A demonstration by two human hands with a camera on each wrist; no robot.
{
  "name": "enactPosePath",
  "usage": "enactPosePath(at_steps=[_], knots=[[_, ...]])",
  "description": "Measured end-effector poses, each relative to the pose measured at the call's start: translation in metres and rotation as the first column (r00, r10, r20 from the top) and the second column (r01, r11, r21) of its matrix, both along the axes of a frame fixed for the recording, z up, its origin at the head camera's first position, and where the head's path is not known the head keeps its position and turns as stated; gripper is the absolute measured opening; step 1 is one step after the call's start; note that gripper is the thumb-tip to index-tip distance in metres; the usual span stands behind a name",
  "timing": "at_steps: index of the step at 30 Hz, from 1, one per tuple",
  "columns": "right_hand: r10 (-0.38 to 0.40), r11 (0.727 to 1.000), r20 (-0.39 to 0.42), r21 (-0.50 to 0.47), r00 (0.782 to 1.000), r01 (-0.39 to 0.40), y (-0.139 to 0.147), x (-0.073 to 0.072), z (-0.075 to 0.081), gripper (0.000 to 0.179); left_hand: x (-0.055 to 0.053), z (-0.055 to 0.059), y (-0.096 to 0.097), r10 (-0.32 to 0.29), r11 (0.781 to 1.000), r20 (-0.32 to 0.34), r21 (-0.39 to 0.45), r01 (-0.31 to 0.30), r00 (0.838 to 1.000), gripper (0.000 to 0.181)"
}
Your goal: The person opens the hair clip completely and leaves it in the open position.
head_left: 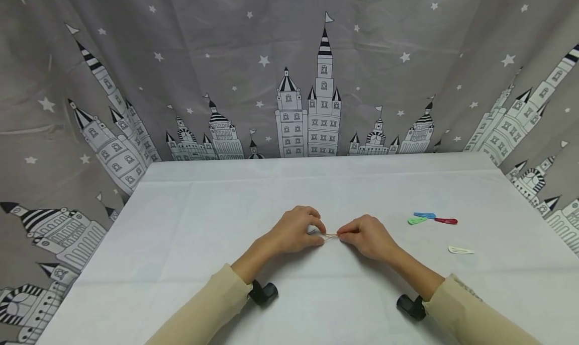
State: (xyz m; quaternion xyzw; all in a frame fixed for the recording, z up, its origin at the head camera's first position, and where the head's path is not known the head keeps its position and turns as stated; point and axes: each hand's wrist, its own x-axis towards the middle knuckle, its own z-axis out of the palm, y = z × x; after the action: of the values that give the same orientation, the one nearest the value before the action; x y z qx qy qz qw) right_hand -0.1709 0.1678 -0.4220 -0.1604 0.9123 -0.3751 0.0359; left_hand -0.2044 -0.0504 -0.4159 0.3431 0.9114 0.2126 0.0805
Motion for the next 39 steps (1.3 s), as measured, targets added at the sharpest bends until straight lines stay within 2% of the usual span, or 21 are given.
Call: enactPosePath(at_steps=[9, 14, 24, 39], knots=[[0.026, 0.999, -0.034, 0.03, 0.999, -0.025, 0.006, -0.005, 0.001, 0.011, -0.003, 0.001, 0.006, 0.009, 0.999, -0.008, -0.035, -0.009, 1.0, 0.018], [0.037, 0.998, -0.057, 0.058, 0.998, -0.033, 0.003, -0.012, 0.001, 0.011, -0.011, 0.0, 0.006, 0.009, 0.999, -0.013, -0.04, -0.01, 1.0, 0.018], [-0.001, 0.997, -0.033, 0.078, 0.999, 0.004, 0.0, -0.025, -0.001, 0.011, -0.025, -0.001, 0.005, 0.002, 0.999, -0.023, -0.042, -0.003, 1.0, 0.019], [-0.006, 0.997, 0.007, 0.074, 1.0, 0.005, 0.001, -0.026, -0.002, 0.015, -0.024, -0.001, 0.003, 0.002, 1.0, 0.005, -0.008, -0.002, 1.0, 0.019]])
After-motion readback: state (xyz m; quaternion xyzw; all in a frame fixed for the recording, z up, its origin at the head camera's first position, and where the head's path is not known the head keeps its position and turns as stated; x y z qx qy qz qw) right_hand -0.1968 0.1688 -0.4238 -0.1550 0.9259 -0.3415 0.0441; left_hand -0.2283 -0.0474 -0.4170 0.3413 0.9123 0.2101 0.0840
